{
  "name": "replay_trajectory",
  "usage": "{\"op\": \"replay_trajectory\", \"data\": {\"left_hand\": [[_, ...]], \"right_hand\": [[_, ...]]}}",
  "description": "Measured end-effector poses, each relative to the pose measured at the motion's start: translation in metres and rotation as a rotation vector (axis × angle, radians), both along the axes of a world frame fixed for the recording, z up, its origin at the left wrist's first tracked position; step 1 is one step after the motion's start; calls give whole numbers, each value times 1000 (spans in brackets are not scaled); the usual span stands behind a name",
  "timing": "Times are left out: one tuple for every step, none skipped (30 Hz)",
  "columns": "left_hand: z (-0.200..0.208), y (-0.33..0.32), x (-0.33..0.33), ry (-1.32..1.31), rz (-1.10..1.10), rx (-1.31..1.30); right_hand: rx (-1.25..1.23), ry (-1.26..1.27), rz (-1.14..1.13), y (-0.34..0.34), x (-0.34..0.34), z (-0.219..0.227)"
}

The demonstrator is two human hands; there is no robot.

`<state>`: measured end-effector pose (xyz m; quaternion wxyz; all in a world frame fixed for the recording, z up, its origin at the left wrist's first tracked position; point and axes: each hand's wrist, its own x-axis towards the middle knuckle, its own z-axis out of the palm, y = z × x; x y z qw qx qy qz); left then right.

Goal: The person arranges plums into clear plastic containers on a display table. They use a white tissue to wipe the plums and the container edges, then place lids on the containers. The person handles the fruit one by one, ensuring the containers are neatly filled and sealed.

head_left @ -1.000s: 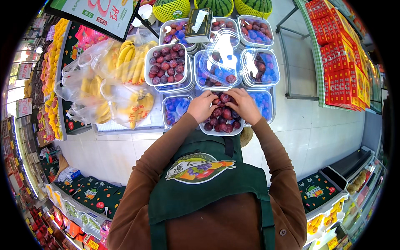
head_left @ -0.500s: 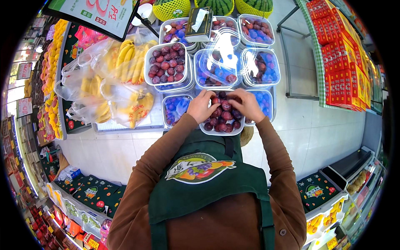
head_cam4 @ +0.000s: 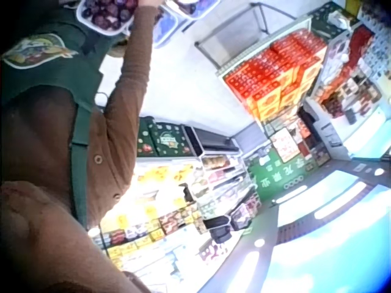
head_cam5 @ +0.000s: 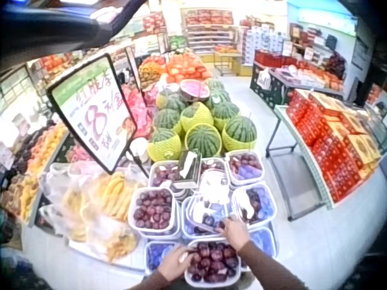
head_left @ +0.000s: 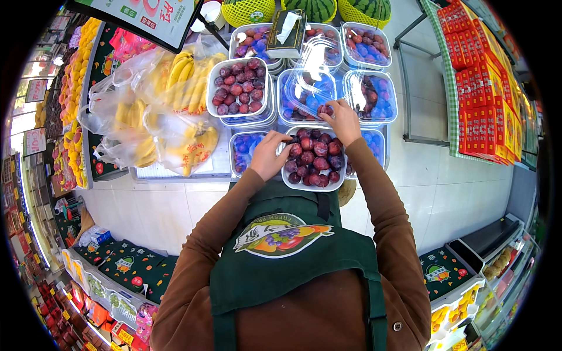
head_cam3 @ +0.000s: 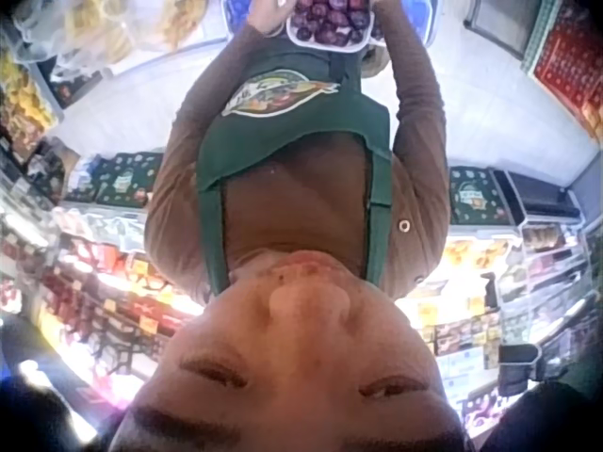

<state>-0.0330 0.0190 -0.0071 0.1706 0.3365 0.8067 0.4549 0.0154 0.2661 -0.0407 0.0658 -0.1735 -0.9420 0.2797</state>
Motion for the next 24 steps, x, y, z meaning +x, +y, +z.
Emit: {"op": "replay_trajectory", "data": {"left_hand": [[-1, -3, 1, 10, 9, 11], [-1, -6, 1, 19, 16, 22], [-1, -7, 1, 10, 23, 21], [0, -10, 2, 1, 37, 19], [0, -12, 2, -8, 50, 16], [0, -16, 2, -7, 56, 7], [-2, -20, 2, -7, 59, 0], [-3, -23, 2, -7, 64, -6], [-4, -25, 3, -13, 72, -7], [-6, -27, 4, -26, 74, -7], [-8, -30, 5, -38, 78, -9], [-9, -31, 6, -51, 81, -11], [-11, -32, 7, -53, 74, -8], [-14, -32, 8, -57, 67, -5], [-15, -32, 9, -61, 61, -3], [-15, -32, 10, -81, 57, -16], [-15, -31, 11, -101, 52, -29], [-14, -31, 13, -121, 48, -42], [-14, -31, 14, -123, 33, -40], [-14, -31, 15, -125, 18, -39], [-13, -31, 16, -127, 3, -37], [-13, -31, 17, -162, -20, -37], [-11, -30, 19, -197, -42, -37], [-10, -30, 20, -232, -64, -37]], "right_hand": [[-25, -5, 1, 0, -1, -1], [-49, -11, 0, 1, -1, -4], [-73, -16, -1, 1, -1, -5], [-105, 44, -6, 0, 0, 0], [-137, 103, -13, 2, 3, 7], [-169, 162, -21, 2, 7, 14], [-243, 145, 9, -2, 12, 31], [-334, 125, 70, -10, 19, 47], [-425, 105, 127, -19, 29, 62], [-515, 86, 184, -28, 39, 73], [-504, 60, 288, -35, 49, 83], [-492, 35, 391, -42, 58, 89], [-451, 76, 418, -49, 67, 85], [-412, 117, 447, -58, 74, 79], [-474, 80, 435, -63, 79, 75], [-431, 99, 413, -70, 81, 67], [-342, 118, 421, -74, 83, 60], [-254, 137, 427, -77, 85, 53], [-208, 151, 413, -81, 86, 49], [-162, 165, 399, -84, 88, 46], [-116, 178, 385, -87, 89, 44], [-107, 178, 379, -87, 90, 43], [-99, 178, 374, -88, 91, 42], [-90, 178, 370, -88, 92, 42]]}}
